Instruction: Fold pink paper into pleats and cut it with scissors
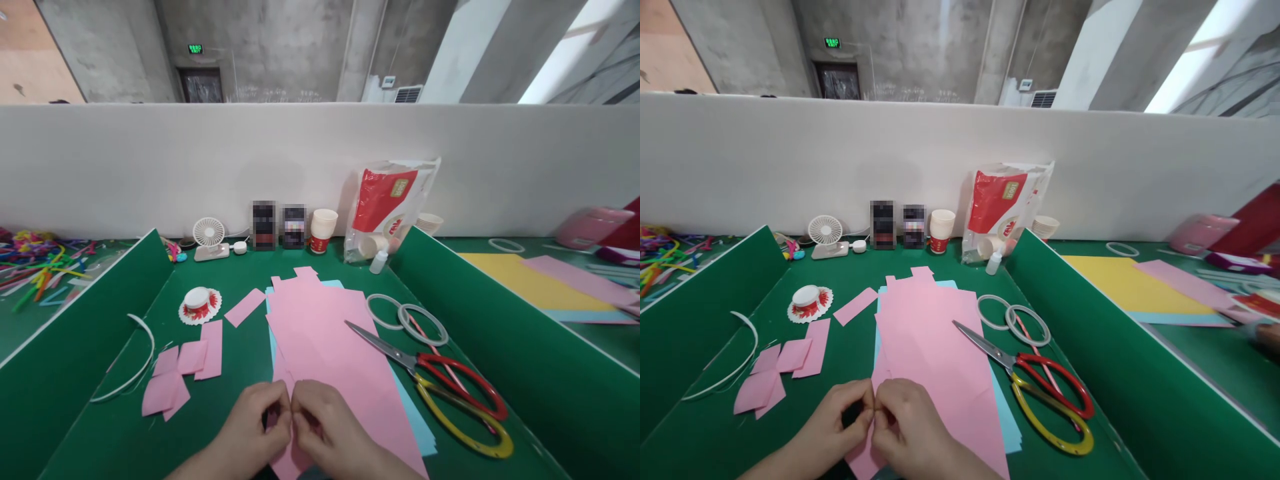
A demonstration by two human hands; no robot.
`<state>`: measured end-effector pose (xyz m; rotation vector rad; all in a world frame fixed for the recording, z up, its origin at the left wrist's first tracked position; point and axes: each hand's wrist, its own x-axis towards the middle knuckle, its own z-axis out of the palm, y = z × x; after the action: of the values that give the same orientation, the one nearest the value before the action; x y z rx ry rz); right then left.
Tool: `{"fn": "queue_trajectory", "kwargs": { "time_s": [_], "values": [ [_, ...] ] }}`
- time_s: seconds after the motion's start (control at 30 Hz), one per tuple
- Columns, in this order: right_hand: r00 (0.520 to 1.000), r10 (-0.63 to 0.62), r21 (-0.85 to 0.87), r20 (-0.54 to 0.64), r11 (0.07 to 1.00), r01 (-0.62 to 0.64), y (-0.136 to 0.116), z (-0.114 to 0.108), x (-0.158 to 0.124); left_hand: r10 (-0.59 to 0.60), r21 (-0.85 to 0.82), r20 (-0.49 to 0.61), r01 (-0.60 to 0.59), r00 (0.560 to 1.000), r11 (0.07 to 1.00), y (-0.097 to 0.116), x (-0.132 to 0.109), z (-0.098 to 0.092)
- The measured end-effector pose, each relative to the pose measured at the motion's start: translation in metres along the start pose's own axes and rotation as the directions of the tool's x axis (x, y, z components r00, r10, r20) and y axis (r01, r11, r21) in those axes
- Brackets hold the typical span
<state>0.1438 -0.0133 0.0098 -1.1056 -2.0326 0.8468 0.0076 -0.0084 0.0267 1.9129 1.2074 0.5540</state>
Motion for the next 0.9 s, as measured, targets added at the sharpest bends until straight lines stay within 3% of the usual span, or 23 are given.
{"fn": "queue_trajectory", "kwargs": {
  "time_s": [0.23, 0.37, 0.6, 0.9],
  "values": [
    [0.988, 0.156, 0.201, -0.014, 0.968, -0.15, 0.001, -0.007, 0.004, -0.054, -0.191, -0.083, 0.037, 0.995, 0.981, -0.002, 0.004, -0.003],
    [0.984, 0.176, 0.216, -0.04, 0.963, -0.163, 0.002, -0.004, 0.003, -0.015, -0.118, -0.078, 0.006, 0.997, 0.993, -0.004, 0.002, 0.001],
    [0.997, 0.077, 0.097, -0.02, 0.993, -0.074, 0.0, -0.003, -0.001, 0.114, 0.113, -0.104, -0.102, 0.988, 0.988, -0.009, -0.003, 0.005],
    [0.982, 0.184, 0.222, -0.053, 0.961, -0.168, 0.0, -0.006, 0.002, 0.09, -0.004, -0.166, -0.092, 0.982, 0.996, -0.011, -0.001, 0.006]
  ]
}}
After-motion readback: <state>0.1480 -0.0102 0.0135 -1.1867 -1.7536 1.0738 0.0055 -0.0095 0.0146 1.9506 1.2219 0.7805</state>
